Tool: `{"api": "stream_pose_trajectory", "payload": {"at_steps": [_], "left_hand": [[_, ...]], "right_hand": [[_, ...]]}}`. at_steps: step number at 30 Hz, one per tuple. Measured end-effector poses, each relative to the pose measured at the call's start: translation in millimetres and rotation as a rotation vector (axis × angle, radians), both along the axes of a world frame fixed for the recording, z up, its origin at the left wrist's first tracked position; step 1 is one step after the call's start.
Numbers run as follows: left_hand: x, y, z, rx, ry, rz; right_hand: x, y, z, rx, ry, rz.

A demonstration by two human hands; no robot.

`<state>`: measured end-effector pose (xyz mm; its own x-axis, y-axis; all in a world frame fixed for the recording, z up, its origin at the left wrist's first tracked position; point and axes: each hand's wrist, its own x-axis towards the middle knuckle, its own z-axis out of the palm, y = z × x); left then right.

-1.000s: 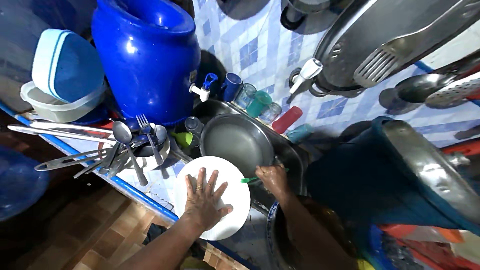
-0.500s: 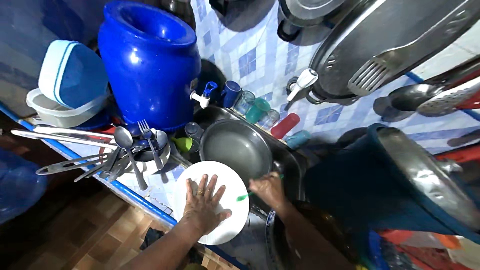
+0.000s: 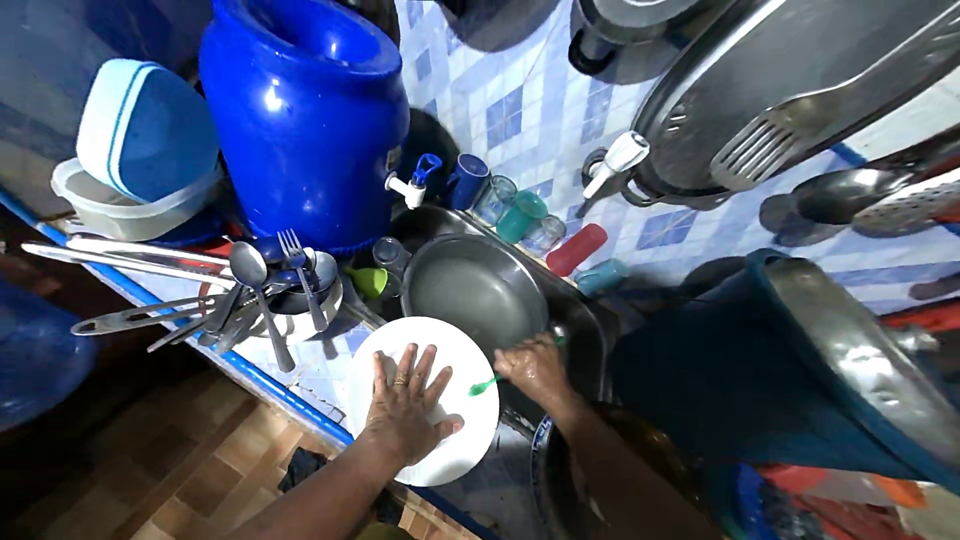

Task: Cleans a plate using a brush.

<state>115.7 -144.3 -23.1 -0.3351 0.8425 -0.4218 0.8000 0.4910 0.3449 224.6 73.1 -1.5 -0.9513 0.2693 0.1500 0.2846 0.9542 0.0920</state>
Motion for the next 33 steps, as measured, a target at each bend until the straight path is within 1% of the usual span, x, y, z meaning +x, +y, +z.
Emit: {"api": "stream_pose_trajectory", "payload": {"at_steps": [1,2,3,4,5,6,7,8,9,11,12,13,15,16,17,18,20,21,22,24,25,26,29,31,33], "left_hand": [[1,-1,0,0.001,-0.007,0.000],[1,-2,0,-0.008,-0.012,-0.003],[2,-2,1,-0.016,-0.011,-0.005],[2,-2,2,-0.019,-0.010,-0.002],[2,-2,3,-0.013,-0.009,0.003],[1,-1,4,-0.013,-0.010,0.004],[0,-1,6,-0.014,-0.017,0.004],[-1,0,5,-0.010,-0.020,0.006],[-1,0,4,-0.008,-0.023,0.008],[0,-1,2,-0.020,-0.020,0.000],[1,0,2,-0.021,-0.014,-0.002],[0,0,2,-0.020,-0.006,-0.003],[-1,0,3,-0.012,-0.003,-0.003],[-1,0,3,-0.010,-0.007,-0.003],[-1,0,3,-0.014,-0.012,-0.003],[-1,0,2,-0.018,-0.014,-0.003],[1,-1,1,-0.031,-0.011,-0.007],[2,-1,1,-0.027,-0.009,-0.005],[2,-1,1,-0.021,-0.005,-0.003],[0,0,1,-0.017,0.004,-0.004],[-1,0,2,-0.013,0.003,-0.002],[-1,0,1,-0.013,-0.001,0.000],[2,-1,-3,-0.016,0.000,-0.002],[-1,0,-2,-0.006,-0.003,0.005],[-3,1,0,0.001,-0.002,0.006]], "right_hand": [[0,2,10,-0.006,-0.084,-0.089],[1,8,15,0.000,-0.115,-0.163],[3,12,14,0.035,-0.076,-0.187],[4,10,11,0.079,-0.039,-0.171],[5,2,5,0.126,-0.001,-0.107],[6,-5,-4,0.183,0.086,0.006],[6,-9,-12,0.202,0.162,0.095],[7,-9,-14,0.201,0.179,0.121],[8,-7,-9,0.180,0.139,0.072],[11,3,3,0.098,0.059,-0.143],[13,5,3,0.110,0.096,-0.170],[14,1,0,0.154,0.131,-0.144],[21,-18,-13,0.229,0.161,0.005],[25,-22,-17,0.212,0.181,0.059],[29,-21,-16,0.157,0.175,0.063],[33,-16,-10,0.076,0.150,0.012],[35,-1,3,-0.006,0.101,-0.184],[36,2,6,-0.013,0.067,-0.222],[37,-3,5,-0.002,0.042,-0.180],[41,-15,-8,0.085,0.108,0.064],[42,-16,-12,0.091,0.150,0.134],[44,-14,-12,0.072,0.154,0.141],[48,0,-7,0.012,0.154,-0.024],[48,-9,-7,0.012,0.116,0.006],[53,-12,-15,0.018,0.152,0.111]]}}
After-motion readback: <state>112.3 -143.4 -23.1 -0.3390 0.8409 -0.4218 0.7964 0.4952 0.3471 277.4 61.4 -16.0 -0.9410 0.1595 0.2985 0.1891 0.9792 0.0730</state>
